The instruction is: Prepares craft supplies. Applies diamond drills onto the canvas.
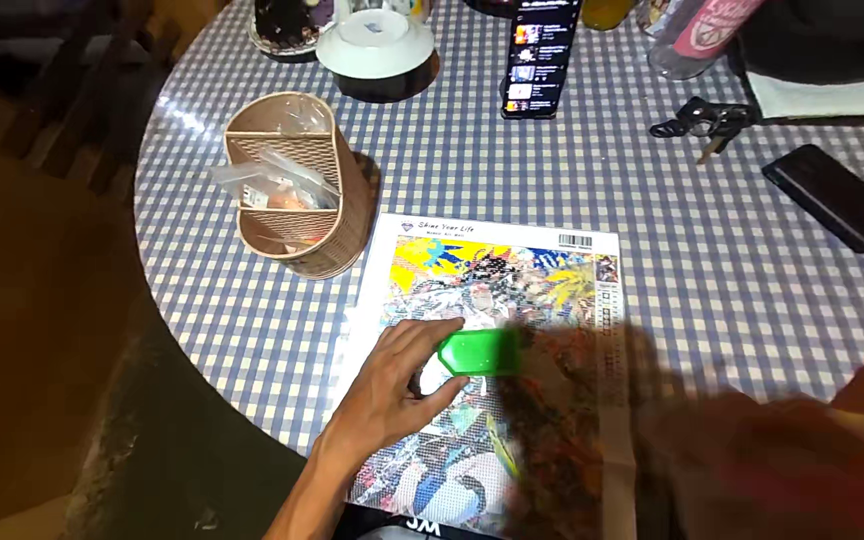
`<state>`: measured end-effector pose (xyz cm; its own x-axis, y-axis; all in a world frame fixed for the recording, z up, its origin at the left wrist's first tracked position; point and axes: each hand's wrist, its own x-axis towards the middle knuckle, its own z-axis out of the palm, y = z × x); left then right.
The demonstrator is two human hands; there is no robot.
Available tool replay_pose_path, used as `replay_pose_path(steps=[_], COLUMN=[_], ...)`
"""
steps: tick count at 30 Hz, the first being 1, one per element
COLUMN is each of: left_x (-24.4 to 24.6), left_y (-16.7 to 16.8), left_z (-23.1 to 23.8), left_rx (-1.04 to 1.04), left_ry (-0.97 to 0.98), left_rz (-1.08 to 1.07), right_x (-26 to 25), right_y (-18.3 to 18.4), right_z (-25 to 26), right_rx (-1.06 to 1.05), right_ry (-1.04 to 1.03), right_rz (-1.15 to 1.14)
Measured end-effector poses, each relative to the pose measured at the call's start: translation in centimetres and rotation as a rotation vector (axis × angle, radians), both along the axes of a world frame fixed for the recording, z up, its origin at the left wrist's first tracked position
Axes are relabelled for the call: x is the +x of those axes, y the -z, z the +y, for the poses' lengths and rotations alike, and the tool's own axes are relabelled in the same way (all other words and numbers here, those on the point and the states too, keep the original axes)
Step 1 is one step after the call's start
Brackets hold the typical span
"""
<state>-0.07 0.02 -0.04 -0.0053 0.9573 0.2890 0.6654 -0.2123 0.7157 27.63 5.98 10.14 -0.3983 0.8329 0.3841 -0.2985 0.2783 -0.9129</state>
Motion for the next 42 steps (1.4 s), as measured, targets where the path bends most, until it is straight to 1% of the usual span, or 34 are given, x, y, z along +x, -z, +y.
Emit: replay_pose_path(steps=[1,2,4,7,9,13,17,23,34,36,39,42], left_x=[0.0,0.0,0.0,-0.1,-0.1,-0.1,-0.2,-0.2,-0.3,-0.5,-0.9,-1.3], left_y=[0.0,0.0,0.1,0.0,0.0,0.2,0.1,0.1,-0.7,-0.8,-0.6,-0.5], left_z=[0.0,0.0,0.0,-0.1,-0.1,-0.2,-0.3,-0.2,0.1,0.0,-0.2,-0.3], left_rx=[0.001,0.006,0.016,-0.002,-0.003,-0.01,-0.011,-0.005,0.103,0.102,0.106,0.168], left_ry=[0.001,0.003,0.002,-0.002,-0.001,-0.008,-0.016,-0.003,0.013,0.016,0.046,0.04], left_rz=[-0.002,-0.003,0.0,0.014,0.016,0.018,0.015,0.007,-0.069,-0.131,-0.363,-0.567], right_x=[-1.5,-2.6,-3.9,-5.0,-5.1,-5.0,-5.0,-5.1,-5.2,-5.2,-5.1,-5.1], right_y=[2.6,4.5,6.7,7.8,8.0,9.1,9.4,9.3,9.2,9.3,9.2,9.2], right_z=[1.6,2.6,3.4,3.7,3.9,4.1,4.0,4.0,4.5,4.5,4.2,4.1], right_rx=[0.1,0.148,0.176,0.312,0.391,0.412,0.377,0.357,0.253,0.244,0.222,0.207], right_ry=[0.067,0.091,0.091,0.097,0.08,0.043,0.011,0.037,0.021,0.02,0.014,0.001], right_rz=[-0.067,-0.132,-0.253,-0.457,-0.534,-0.544,-0.535,-0.534,-0.519,-0.511,-0.508,-0.474])
